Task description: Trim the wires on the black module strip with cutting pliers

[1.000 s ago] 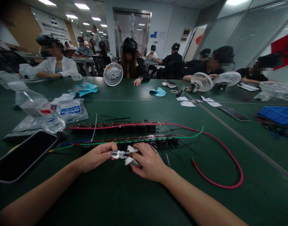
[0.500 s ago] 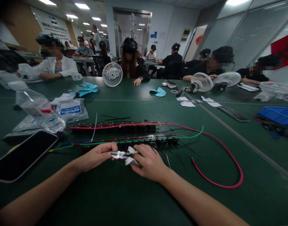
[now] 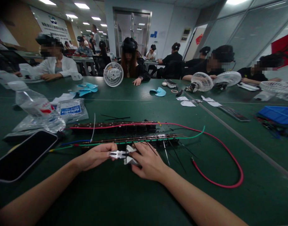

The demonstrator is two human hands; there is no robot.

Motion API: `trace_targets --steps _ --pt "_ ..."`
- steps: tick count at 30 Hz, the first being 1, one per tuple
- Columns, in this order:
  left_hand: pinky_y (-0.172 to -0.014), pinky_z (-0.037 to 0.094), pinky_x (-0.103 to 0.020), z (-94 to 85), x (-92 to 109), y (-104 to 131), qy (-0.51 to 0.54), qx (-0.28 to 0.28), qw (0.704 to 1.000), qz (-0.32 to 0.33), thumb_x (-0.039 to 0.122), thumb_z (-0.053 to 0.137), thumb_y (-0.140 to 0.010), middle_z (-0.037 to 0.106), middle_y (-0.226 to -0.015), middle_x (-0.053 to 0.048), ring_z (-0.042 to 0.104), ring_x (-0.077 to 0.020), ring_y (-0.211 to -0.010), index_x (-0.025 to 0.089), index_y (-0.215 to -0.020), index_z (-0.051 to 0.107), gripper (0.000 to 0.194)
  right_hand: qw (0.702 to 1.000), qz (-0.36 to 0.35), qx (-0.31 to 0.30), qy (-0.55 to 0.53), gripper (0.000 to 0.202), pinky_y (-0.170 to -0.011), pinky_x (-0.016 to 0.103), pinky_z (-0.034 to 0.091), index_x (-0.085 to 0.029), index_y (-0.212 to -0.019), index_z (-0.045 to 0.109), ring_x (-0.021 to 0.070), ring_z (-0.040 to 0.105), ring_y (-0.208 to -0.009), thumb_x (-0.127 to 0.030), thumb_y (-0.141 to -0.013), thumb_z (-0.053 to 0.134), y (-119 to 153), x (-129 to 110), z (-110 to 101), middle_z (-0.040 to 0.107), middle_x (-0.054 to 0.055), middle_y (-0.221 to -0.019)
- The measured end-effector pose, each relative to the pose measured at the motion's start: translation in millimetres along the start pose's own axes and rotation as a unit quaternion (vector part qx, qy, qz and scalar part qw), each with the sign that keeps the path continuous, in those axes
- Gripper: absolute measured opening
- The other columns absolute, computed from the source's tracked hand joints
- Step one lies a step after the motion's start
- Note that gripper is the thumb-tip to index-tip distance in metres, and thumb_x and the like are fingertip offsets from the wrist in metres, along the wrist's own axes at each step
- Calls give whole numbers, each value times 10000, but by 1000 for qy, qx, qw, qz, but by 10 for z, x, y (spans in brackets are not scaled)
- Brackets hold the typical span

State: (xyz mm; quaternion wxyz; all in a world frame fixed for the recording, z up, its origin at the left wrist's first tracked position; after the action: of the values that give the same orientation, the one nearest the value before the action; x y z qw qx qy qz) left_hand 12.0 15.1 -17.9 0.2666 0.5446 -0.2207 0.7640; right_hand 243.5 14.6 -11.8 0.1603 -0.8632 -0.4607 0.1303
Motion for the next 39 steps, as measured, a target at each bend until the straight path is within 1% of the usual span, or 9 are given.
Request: trace_targets --steps 8,12,19,23,33,39 --pt "-795 339 -306 -16 5 6 48 0 999 -12 277 638 -831 558 -832 -52 486 -189 -832 118 -868 610 165 1000 -9 8 3 367 -935 473 457 -169 -1126 630 300 544 -1126 -305 -789 577 -28 3 -6 584 155 -1218" --pt "-811 337 -312 -18 10 9 52 0 999 -15 266 636 -831 563 -845 -55 489 -193 -850 116 -877 610 159 1000 -15 6 8 368 -935 469 458 -164 -1130 628 300 546 -1125 -313 -797 575 -24 11 -7 590 157 -1210" --pt "-818 338 -315 -21 6 9 35 -4 999 -17 293 639 -845 555 -844 -48 484 -192 -853 129 -867 605 168 1000 -14 19 18 328 -943 466 458 -187 -1101 643 283 552 -1127 -329 -810 588 -6 27 5 603 139 -1195" --pt "-816 335 -312 -18 9 15 40 -5 999 -14 299 646 -841 547 -846 -49 477 -191 -853 127 -865 602 179 999 -22 20 15 321 -913 463 473 -173 -1083 647 291 556 -1104 -318 -804 582 -22 13 -5 604 150 -1173" --pt "-829 354 -326 -53 -12 14 79 -7 997 -23 275 634 -838 557 -878 -66 495 -202 -886 113 -904 609 178 1000 -17 11 16 382 -896 476 470 -149 -1140 618 307 539 -1113 -286 -786 578 -31 24 -4 571 170 -1220" --pt "-847 347 -333 -62 -15 14 75 -9 997 -26 287 637 -843 546 -884 -62 492 -202 -895 115 -900 605 184 1000 -18 9 12 360 -904 468 467 -164 -1133 622 298 538 -1127 -299 -803 577 -31 31 -1 580 157 -1218"
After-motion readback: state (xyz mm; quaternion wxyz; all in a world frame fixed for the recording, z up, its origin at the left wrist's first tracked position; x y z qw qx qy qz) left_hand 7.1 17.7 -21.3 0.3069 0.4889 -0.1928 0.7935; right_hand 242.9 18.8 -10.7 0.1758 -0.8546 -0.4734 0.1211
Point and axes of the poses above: each hand's wrist, its own y-axis away from the middle knuckle, its own z-axis out of the palm, x = y × z, the point moved 2 cm from there along -y, towards the middle knuckle
